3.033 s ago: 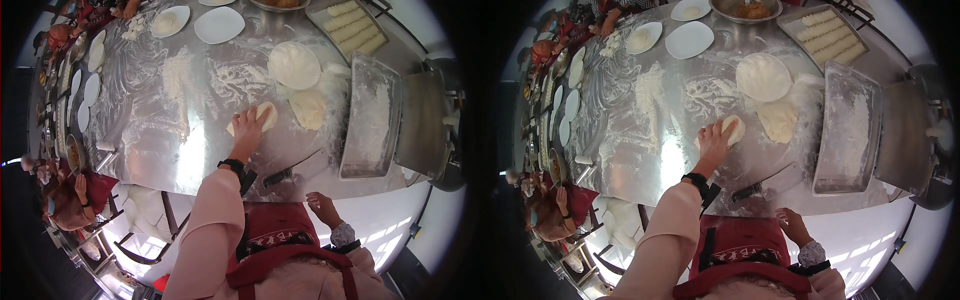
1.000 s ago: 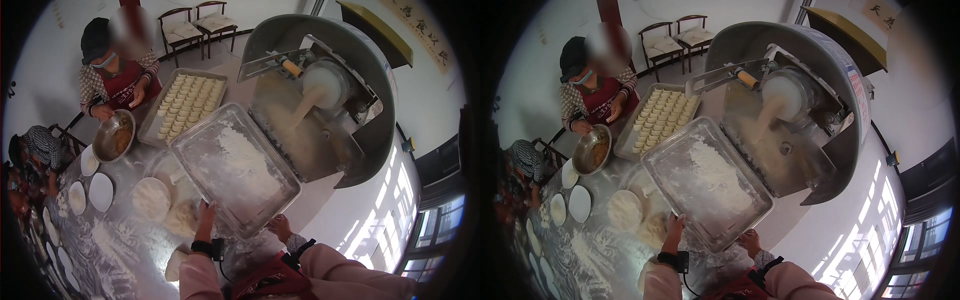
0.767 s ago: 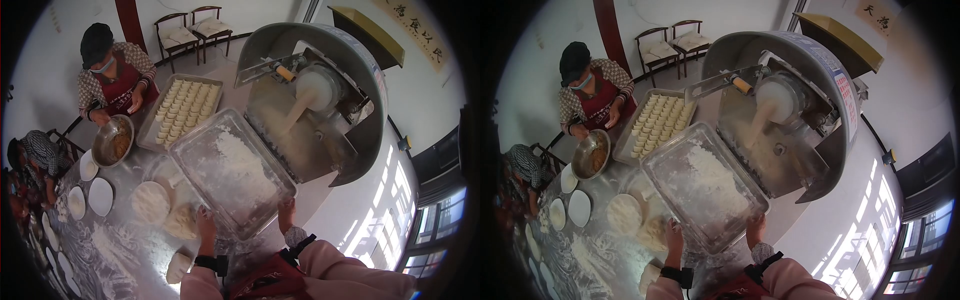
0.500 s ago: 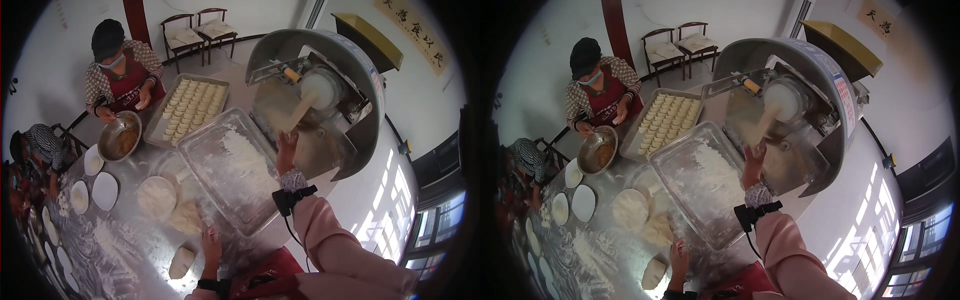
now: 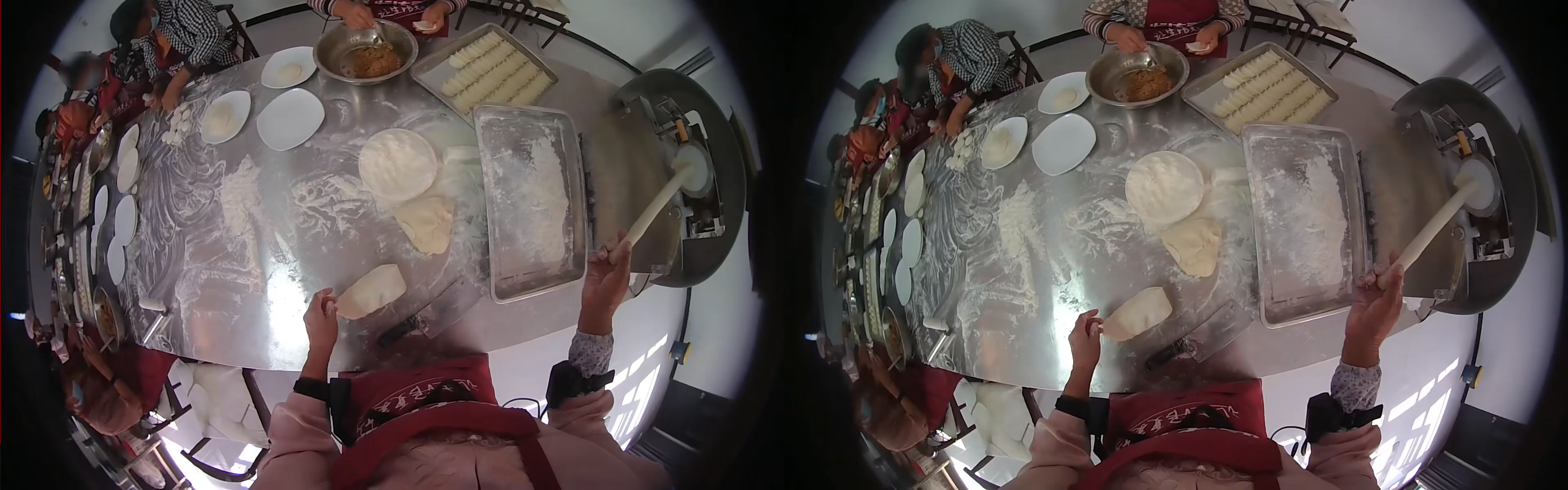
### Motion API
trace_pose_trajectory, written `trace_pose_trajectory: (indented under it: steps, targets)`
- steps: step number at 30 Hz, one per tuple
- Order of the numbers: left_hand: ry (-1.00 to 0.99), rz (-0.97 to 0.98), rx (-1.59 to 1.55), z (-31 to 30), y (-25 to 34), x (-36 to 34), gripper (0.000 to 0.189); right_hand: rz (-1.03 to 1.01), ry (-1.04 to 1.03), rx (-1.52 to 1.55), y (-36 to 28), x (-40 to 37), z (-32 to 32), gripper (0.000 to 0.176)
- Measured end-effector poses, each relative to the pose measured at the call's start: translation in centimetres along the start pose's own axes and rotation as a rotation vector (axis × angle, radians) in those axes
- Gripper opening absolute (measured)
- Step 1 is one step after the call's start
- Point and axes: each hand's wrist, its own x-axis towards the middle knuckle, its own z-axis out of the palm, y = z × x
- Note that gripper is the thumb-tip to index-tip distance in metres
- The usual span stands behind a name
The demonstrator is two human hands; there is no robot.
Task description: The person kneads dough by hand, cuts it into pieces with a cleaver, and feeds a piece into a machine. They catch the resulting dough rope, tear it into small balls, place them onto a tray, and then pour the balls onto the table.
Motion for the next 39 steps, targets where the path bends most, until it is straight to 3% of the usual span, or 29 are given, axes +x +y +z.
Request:
trace_pose_trajectory:
  steps: [7,13,20,24,26,29,30,32,33,35,37,38,39]
  targets:
    - [-0.142,0.023,0.076,-0.1,-2.2,1.1,0.031,0.032,-0.126,0.024,-3.7,-3.9,1.9,0.047]
    - [-0.166,0.075,0.202,0.5,-0.5,1.4,0.032,0.077,-0.261,0.064,-6.4,-4.7,2.4,0.049]
    - [-0.188,0.072,0.143,1.2,-2.0,1.6,0.03,0.089,-0.212,0.081,-6.8,-6.3,4.5,0.047]
    - [-0.187,0.048,0.285,1.4,-1.3,1.4,0.031,0.588,-0.267,-0.031,-1.5,-6.5,3.9,0.042]
    - [-0.14,0.152,0.358,1.8,0.0,1.4,0.031,0.755,-0.291,-0.075,2.2,-7.5,2.8,0.038]
    - [-0.156,0.279,0.265,2.3,3.7,2.1,0.031,0.863,-0.473,-0.227,3.5,-10.8,3.6,0.034]
    - [-0.175,0.254,0.188,2.8,5.3,2.7,0.03,0.864,-0.475,-0.225,3.5,-11.1,3.4,0.034]
    - [-0.218,0.163,0.103,5.3,7.5,4.8,0.03,0.796,-0.841,-0.669,3.1,-11.5,3.4,0.03]
    - [-0.262,0.069,0.016,6.2,8.0,5.9,0.03,0.798,-0.842,-0.668,2.4,-11.4,3.7,0.03]
    - [-0.144,0.729,0.369,11.7,2.4,10.1,0.032,0.665,-1.079,-0.989,0.4,-11.0,4.0,0.028]
    - [-0.595,-0.192,-0.053,16.7,1.5,14.0,0.046,0.695,-1.063,-0.99,-1.2,-10.3,3.4,0.026]
    - [-0.597,-0.192,-0.053,17.3,4.9,13.9,0.046,0.722,-1.045,-0.989,-2.1,-9.9,3.2,0.025]
    - [-0.448,-0.406,-0.327,17.1,10.3,12.6,0.054,0.723,-1.042,-0.99,-3.2,-9.6,3.1,0.025]
